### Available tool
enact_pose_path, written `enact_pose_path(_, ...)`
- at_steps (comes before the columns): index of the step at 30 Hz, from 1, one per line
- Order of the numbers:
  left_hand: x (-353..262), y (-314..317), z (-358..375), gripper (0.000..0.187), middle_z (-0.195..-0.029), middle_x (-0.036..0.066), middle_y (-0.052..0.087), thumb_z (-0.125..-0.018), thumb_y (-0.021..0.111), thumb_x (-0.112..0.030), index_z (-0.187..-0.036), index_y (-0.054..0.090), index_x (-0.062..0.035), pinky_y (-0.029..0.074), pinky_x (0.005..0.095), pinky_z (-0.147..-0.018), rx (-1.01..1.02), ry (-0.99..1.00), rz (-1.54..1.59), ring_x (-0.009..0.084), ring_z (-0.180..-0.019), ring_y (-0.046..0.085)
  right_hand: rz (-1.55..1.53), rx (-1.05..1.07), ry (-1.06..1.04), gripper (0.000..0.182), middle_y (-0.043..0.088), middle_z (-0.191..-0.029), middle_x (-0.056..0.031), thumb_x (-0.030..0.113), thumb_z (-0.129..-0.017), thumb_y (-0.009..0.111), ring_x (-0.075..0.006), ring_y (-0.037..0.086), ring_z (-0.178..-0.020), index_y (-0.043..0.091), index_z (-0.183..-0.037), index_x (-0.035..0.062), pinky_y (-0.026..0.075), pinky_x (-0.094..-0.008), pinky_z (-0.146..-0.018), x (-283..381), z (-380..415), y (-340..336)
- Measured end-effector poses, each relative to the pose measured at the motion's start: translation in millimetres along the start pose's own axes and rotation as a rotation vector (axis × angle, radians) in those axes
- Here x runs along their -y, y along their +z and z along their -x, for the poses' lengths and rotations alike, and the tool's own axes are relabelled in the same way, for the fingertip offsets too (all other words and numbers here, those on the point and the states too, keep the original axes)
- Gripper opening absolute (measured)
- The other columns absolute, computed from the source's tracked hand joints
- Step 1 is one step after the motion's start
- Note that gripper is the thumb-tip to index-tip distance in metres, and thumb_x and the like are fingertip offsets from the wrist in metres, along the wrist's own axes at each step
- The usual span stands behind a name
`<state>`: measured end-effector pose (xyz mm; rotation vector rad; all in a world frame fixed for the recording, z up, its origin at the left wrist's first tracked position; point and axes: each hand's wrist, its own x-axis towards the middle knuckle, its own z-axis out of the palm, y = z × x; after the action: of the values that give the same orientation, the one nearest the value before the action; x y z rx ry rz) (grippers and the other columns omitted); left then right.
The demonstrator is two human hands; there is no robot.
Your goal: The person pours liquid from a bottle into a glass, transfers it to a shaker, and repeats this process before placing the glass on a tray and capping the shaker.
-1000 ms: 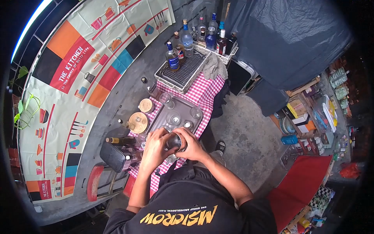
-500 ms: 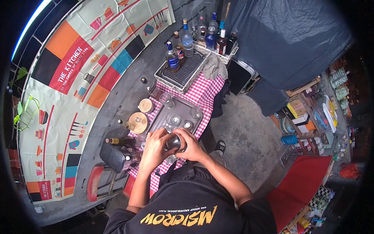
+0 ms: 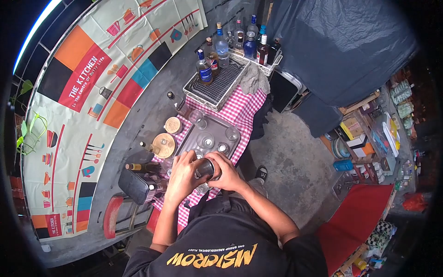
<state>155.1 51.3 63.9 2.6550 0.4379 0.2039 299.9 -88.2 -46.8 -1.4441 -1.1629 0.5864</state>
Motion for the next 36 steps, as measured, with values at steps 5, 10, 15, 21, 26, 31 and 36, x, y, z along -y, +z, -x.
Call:
enact_pose_path(5,3.2,-2.0,1.3,0.060,-0.108,0.010,0.060,-0.070,0.098,-0.020,-0.126,0.081,-0.0066,0.045,0.0458,-0.096,0.008,-0.007,0.005,0.0301,-0.109,0.060,0.005,-0.017,0.000,0.088,0.066,-0.135,-0.0168,0.010,-0.062,0.091,-0.0376,0.066,-0.130,0.060,-0.143,0.0012,0.053,-0.0461,-0.112,0.8,0.6,-2.7)
enact_pose_path(10,-1.1,-7.5,1.3,0.060,-0.109,0.011,0.061,-0.068,0.098,-0.018,-0.124,0.080,-0.0040,0.045,0.0463,-0.097,0.017,0.003,-0.013,0.0311,-0.112,0.060,0.023,-0.017,-0.004,0.087,0.066,-0.134,-0.0169,0.011,-0.062,0.091,-0.0380,0.066,-0.130,0.060,-0.144,0.0014,0.053,-0.0464,-0.111,3.6,1.9,-4.0)
enact_pose_path(15,4.1,-8.9,4.4,0.060,-0.109,0.011,0.061,-0.071,0.097,-0.021,-0.126,0.080,-0.0039,0.045,0.0460,-0.098,-0.002,0.010,0.008,0.0305,-0.110,0.060,0.043,-0.028,0.041,0.087,0.066,-0.135,-0.0163,0.011,-0.064,0.094,-0.0368,0.067,-0.130,0.060,-0.144,0.0026,0.054,-0.0458,-0.110,1.9,4.3,-5.3)
enact_pose_path(21,12.4,-7.9,9.3,0.057,-0.111,0.012,0.064,-0.081,0.094,-0.025,-0.130,0.075,-0.0030,0.044,0.0477,-0.101,-0.063,0.001,0.101,0.0329,-0.113,0.063,0.013,-0.110,0.055,0.087,0.070,-0.131,-0.0128,0.010,-0.067,0.096,-0.0272,0.072,-0.125,0.060,-0.146,0.0042,0.056,-0.0412,-0.108,0.9,8.0,-14.4)
enact_pose_path(26,26.6,0.4,17.0,0.057,-0.115,0.012,0.069,-0.085,0.093,-0.024,-0.134,0.072,-0.0029,0.044,0.0470,-0.104,-0.066,0.006,0.147,0.0331,-0.117,0.066,-0.054,-0.129,0.125,0.085,0.069,-0.138,-0.0148,0.013,-0.071,0.099,-0.0312,0.071,-0.131,0.059,-0.147,0.0053,0.055,-0.0420,-0.112,-2.7,13.2,-24.5)
enact_pose_path(31,32.1,8.2,30.2,0.055,-0.123,0.016,0.073,-0.084,0.092,-0.015,-0.133,0.071,-0.0025,0.051,0.0469,-0.106,-0.096,-0.086,0.258,0.0377,-0.120,0.069,-0.182,-0.183,0.107,0.085,0.069,-0.140,-0.0151,0.015,-0.076,0.097,-0.0287,0.069,-0.132,0.056,-0.149,0.0012,0.053,-0.0427,-0.114,-8.2,14.1,-29.0)
enact_pose_path(36,37.1,11.8,48.7,0.055,-0.125,0.020,0.076,-0.083,0.093,-0.011,-0.132,0.070,0.0005,0.057,0.0476,-0.101,-0.200,-0.166,0.357,0.0413,-0.117,0.073,-0.019,-0.176,0.084,0.083,0.065,-0.138,-0.0152,0.020,-0.074,0.100,-0.0323,0.066,-0.133,0.061,-0.145,0.0014,0.051,-0.0456,-0.115,-42.0,12.5,-14.8)
